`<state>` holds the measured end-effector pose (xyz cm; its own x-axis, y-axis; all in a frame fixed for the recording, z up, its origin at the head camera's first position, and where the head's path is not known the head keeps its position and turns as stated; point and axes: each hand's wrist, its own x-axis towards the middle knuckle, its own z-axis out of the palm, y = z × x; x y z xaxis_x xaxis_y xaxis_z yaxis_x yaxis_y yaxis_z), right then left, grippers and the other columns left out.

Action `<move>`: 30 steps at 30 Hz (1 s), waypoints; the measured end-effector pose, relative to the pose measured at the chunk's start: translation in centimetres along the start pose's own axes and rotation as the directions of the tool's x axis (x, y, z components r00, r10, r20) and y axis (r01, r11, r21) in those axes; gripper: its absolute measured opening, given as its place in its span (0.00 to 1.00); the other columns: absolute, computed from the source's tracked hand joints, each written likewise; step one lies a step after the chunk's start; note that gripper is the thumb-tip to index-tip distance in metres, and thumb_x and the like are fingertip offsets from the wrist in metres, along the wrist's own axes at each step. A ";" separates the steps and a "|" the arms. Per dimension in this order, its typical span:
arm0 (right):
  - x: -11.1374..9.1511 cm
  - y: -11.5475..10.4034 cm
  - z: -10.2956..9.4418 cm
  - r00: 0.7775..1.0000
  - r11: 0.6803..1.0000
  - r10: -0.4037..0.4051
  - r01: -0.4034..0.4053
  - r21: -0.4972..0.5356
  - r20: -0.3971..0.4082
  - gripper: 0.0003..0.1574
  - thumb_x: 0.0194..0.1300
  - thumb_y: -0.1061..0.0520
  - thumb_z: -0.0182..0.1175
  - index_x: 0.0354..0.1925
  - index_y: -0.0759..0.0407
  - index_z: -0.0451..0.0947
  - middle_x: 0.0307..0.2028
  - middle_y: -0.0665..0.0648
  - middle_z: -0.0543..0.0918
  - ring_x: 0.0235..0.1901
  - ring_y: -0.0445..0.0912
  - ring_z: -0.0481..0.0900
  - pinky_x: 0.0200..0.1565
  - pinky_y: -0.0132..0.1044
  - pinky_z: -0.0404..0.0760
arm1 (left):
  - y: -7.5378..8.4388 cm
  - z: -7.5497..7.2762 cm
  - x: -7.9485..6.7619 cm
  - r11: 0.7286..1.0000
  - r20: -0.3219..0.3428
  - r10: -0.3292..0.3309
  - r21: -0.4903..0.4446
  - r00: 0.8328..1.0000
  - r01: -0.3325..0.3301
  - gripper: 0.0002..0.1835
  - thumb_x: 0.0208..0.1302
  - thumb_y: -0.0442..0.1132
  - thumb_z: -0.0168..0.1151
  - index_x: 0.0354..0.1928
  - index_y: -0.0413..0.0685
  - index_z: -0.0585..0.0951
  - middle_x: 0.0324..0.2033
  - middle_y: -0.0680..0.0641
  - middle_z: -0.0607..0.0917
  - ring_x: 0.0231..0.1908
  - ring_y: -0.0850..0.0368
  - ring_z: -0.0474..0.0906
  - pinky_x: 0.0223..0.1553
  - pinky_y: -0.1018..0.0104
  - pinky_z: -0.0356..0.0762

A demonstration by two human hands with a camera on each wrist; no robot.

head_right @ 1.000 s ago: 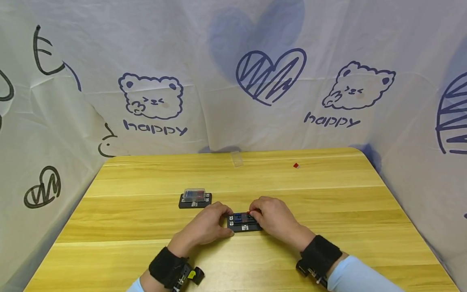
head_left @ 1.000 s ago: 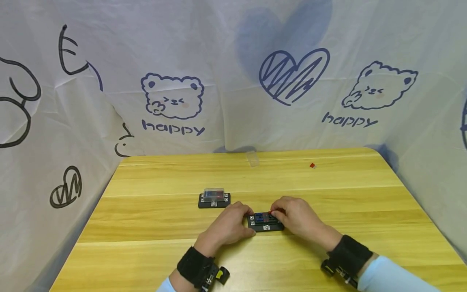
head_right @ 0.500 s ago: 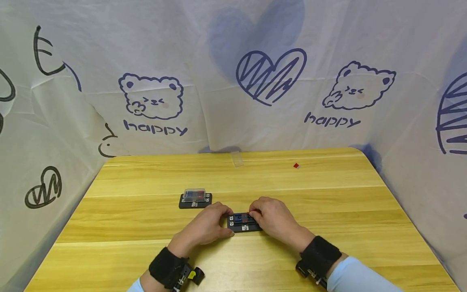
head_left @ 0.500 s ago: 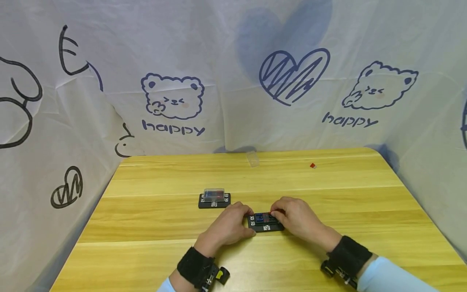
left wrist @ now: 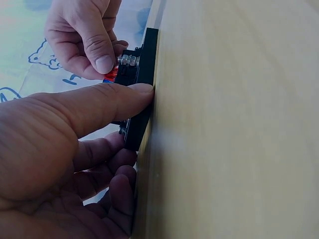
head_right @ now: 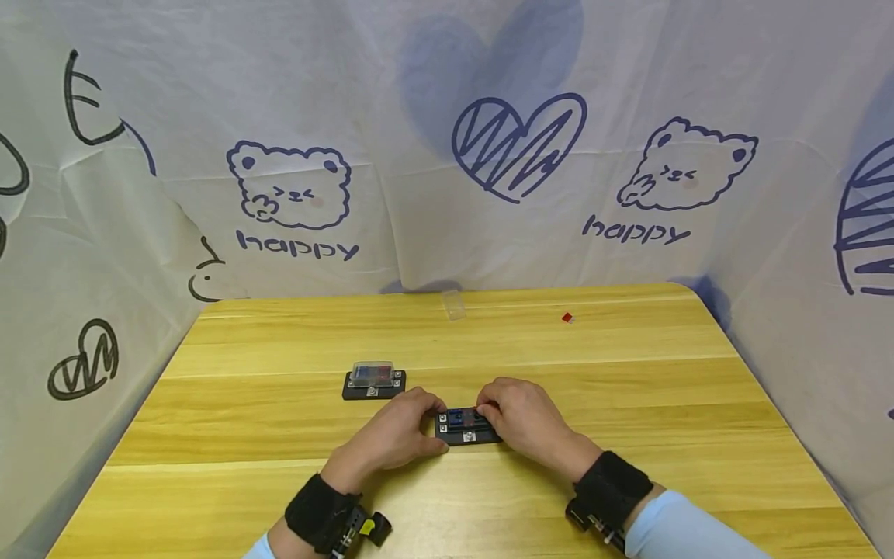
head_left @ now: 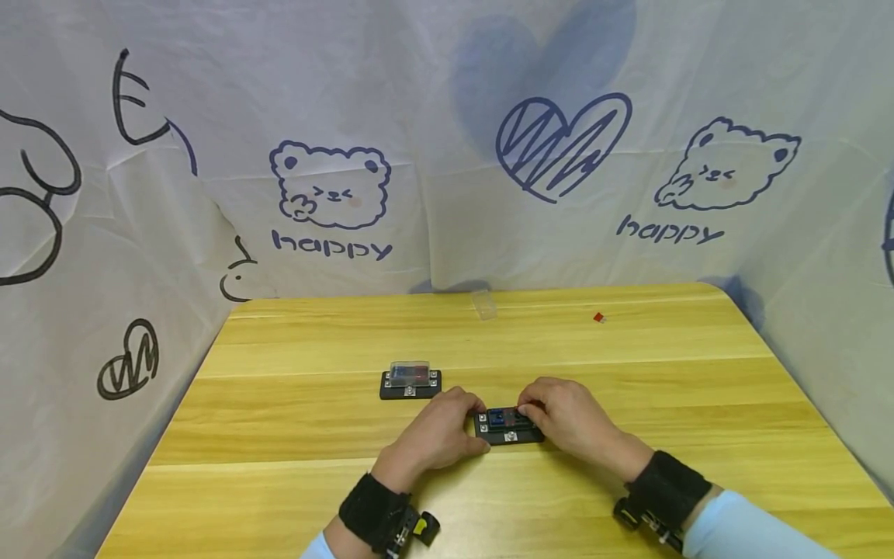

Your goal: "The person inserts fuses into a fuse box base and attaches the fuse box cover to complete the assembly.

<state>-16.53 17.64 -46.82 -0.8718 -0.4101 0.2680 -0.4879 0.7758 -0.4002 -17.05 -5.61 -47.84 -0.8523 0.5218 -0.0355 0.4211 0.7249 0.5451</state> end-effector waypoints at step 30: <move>0.1 0.0 -0.1 0.999 1.000 -0.013 0.014 -0.027 0.030 0.02 0.61 0.54 0.66 0.34 0.50 0.85 0.31 0.43 0.83 0.33 0.38 0.79 0.36 0.38 0.81 | 0.1 0.0 0.0 1.000 0.002 0.000 -0.008 1.000 0.000 0.28 0.47 0.50 0.74 0.51 0.49 0.80 0.43 0.52 0.78 0.43 0.58 0.72 0.50 0.60 0.75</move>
<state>-16.62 17.63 -46.70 -0.8661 -0.4348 0.2465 -0.4989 0.7826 -0.3723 -16.99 -5.56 -47.78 -0.8515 0.5230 -0.0369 0.4189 0.7210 0.5520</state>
